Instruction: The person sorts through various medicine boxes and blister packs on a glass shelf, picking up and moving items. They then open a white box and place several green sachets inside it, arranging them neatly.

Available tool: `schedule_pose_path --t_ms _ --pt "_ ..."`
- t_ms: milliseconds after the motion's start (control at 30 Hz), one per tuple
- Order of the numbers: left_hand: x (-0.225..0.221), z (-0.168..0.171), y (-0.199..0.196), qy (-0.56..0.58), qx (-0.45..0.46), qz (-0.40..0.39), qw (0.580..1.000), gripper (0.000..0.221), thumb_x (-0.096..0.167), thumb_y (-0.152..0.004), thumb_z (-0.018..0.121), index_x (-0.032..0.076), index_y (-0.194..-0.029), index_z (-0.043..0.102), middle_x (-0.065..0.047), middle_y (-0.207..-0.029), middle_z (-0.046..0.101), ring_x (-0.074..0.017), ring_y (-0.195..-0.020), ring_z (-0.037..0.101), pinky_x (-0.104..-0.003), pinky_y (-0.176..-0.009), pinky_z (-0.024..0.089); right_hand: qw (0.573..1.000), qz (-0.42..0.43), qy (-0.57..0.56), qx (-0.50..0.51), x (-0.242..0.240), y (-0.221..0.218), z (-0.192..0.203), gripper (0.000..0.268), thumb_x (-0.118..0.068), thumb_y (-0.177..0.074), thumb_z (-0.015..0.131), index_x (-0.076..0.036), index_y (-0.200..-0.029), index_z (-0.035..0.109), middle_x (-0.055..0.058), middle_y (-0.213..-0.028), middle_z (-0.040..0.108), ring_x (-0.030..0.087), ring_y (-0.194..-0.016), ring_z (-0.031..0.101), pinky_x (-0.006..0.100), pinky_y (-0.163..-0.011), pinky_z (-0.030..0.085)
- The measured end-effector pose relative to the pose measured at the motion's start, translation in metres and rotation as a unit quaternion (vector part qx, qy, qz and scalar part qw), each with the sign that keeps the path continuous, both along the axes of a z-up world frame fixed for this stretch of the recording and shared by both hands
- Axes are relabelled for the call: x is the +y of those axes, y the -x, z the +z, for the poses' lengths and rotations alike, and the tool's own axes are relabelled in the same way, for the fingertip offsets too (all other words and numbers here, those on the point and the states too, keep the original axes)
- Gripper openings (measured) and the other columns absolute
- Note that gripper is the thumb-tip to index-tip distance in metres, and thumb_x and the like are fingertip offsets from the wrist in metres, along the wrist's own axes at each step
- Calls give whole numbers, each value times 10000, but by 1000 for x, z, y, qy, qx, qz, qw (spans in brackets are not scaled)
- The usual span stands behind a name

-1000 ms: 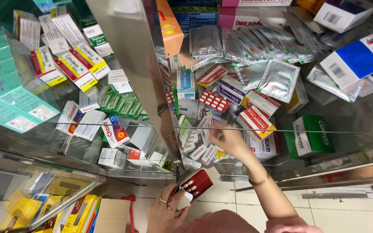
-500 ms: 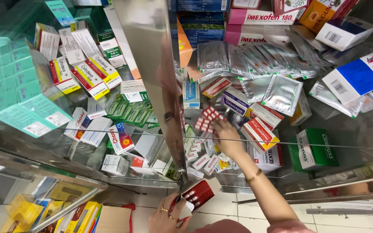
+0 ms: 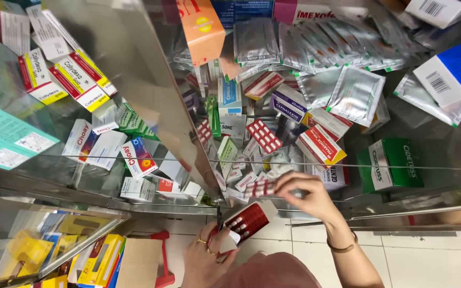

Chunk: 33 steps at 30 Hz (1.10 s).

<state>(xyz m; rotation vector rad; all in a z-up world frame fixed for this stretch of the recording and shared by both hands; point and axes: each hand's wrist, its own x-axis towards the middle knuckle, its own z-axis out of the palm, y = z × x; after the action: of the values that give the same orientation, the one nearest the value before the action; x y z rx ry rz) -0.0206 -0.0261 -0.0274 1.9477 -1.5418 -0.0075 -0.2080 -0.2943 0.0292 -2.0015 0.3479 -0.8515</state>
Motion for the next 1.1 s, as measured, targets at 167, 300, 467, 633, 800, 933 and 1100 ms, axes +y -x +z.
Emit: schedule_pose_path --t_ms 167,300,467,633,800,933,1100 --pt "-4 8 5 35 10 -4 999 602 363 -660 902 199 -1179 645 -86 -1216 613 -316 -979 675 -429 -629 579 972 229 -38 -45 13 13 17 186 106 -789 712 -36 -899 761 70 -1022 766 224 -995 744 372 -912 607" --pt "-5 4 4 10 11 7 1000 613 366 -648 911 202 -1178 652 -74 -1209 623 -314 -988 683 -433 -623 577 960 279 -17 3 17 12 25 248 116 -717 691 -31 -892 788 65 -1003 755 231 -957 741 352 -821 602" --pt "-3 0 3 -9 5 -10 1000 634 352 -642 908 208 -1202 648 -81 -1223 616 -311 -1005 684 -415 -633 584 926 364 4 98 24 -3 24 220 85 -717 681 -26 -888 762 67 -1045 760 265 -1049 707 355 -856 568" --pt "-5 -2 5 21 2 -43 999 624 357 -686 894 205 -1232 633 -59 -1252 613 -304 -998 685 -415 -669 589 906 421 -17 49 22 -26 25 264 81 -703 657 -11 -934 746 98 -1094 755 293 -1139 674 398 -1020 545" --pt "-4 -9 7 -14 11 -54 998 641 344 -705 884 205 -1270 615 -69 -1286 609 -319 -981 682 -423 -671 592 989 114 -72 54 -27 -52 -45 162 -119 -847 752 -71 -1001 764 94 -1135 778 268 -1068 734 413 -940 593" --pt "-4 -10 10 3 9 -70 997 667 335 -706 878 211 -1298 598 -82 -1294 604 -325 -1026 673 -430 -713 605 934 -256 219 117 -36 -88 -37 567 -231 -786 798 4 -1277 638 209 -1241 643 377 -1131 603 467 -965 477" --pt "-8 0 12 -3 32 -79 996 695 318 -696 883 205 -1320 597 -104 -1290 597 -337 -1089 665 -431 -705 607 915 -260 217 218 -42 -86 -54 479 -173 -876 782 -32 -1310 636 154 -1216 671 348 -1109 619 463 -979 477"
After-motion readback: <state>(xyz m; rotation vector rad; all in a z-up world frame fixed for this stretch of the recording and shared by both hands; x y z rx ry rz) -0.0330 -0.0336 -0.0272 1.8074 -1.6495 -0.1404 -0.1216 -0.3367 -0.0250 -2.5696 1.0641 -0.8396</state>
